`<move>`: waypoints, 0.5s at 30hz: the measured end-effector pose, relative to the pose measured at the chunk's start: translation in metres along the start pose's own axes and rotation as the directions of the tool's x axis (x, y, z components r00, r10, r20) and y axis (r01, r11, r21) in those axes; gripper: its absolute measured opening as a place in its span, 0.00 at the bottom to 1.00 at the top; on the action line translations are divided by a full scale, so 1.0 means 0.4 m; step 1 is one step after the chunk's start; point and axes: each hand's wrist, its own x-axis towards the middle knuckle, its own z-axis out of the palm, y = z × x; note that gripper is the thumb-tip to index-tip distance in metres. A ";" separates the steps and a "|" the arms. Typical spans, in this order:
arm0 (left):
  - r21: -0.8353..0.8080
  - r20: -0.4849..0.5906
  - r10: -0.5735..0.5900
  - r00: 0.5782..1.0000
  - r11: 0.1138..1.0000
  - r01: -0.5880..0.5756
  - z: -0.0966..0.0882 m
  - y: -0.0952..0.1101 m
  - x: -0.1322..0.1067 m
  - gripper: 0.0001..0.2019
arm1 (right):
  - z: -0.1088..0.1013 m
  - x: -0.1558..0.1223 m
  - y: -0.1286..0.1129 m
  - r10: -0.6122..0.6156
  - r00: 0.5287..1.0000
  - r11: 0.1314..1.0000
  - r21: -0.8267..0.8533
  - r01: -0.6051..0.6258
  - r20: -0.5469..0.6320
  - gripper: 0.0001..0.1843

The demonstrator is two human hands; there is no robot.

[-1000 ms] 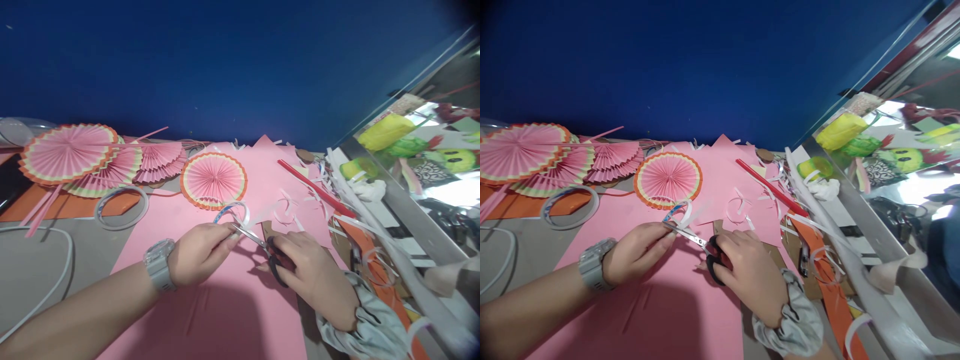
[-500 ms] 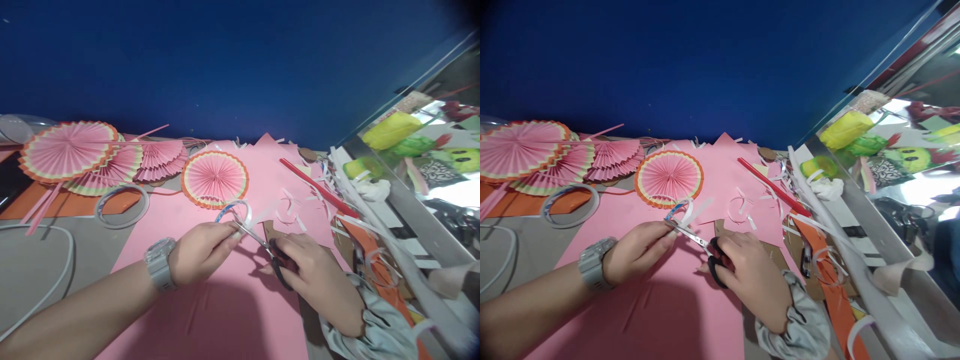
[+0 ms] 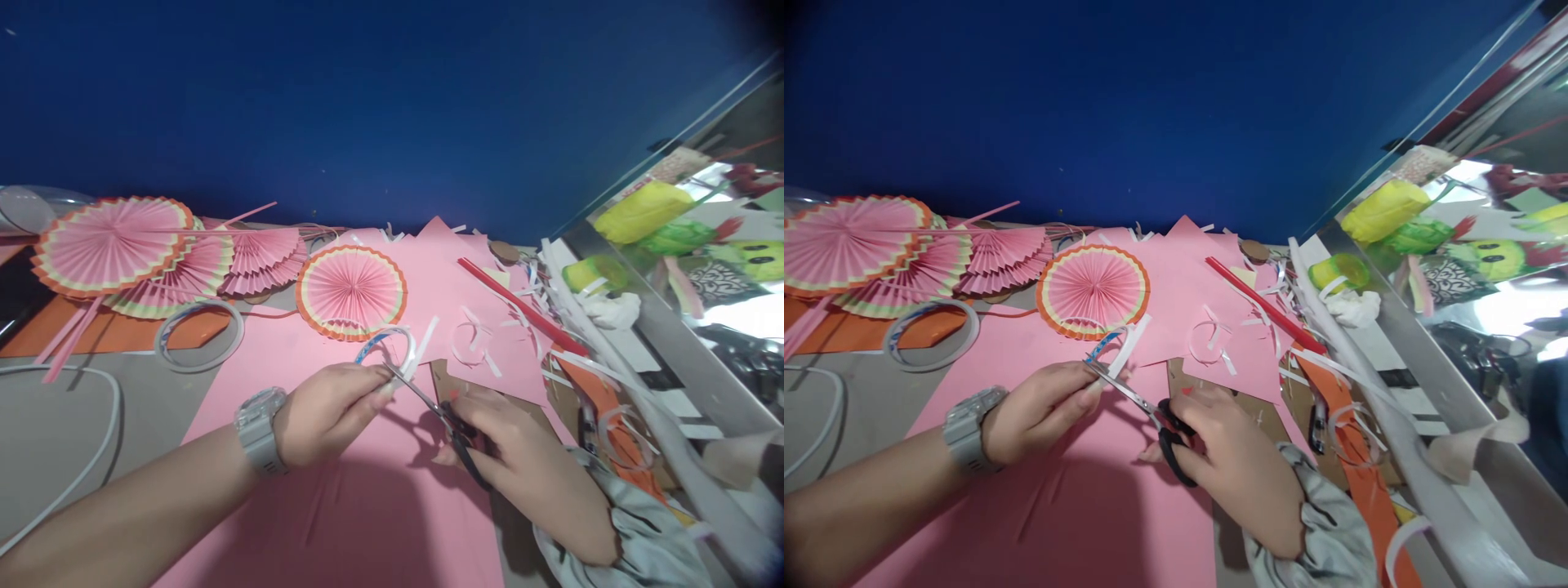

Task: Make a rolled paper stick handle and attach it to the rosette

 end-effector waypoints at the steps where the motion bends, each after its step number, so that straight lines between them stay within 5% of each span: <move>1: -0.004 -0.008 0.008 1.000 1.000 -0.008 0.000 0.001 0.001 0.13 | 0.000 -0.001 -0.001 0.001 1.000 1.000 -0.005 -0.001 -0.001 0.04; 15: 0.033 -0.028 0.034 0.999 0.999 -0.034 -0.001 -0.001 0.000 0.14 | 0.002 0.002 -0.006 0.025 0.999 0.999 0.028 -0.026 0.026 0.07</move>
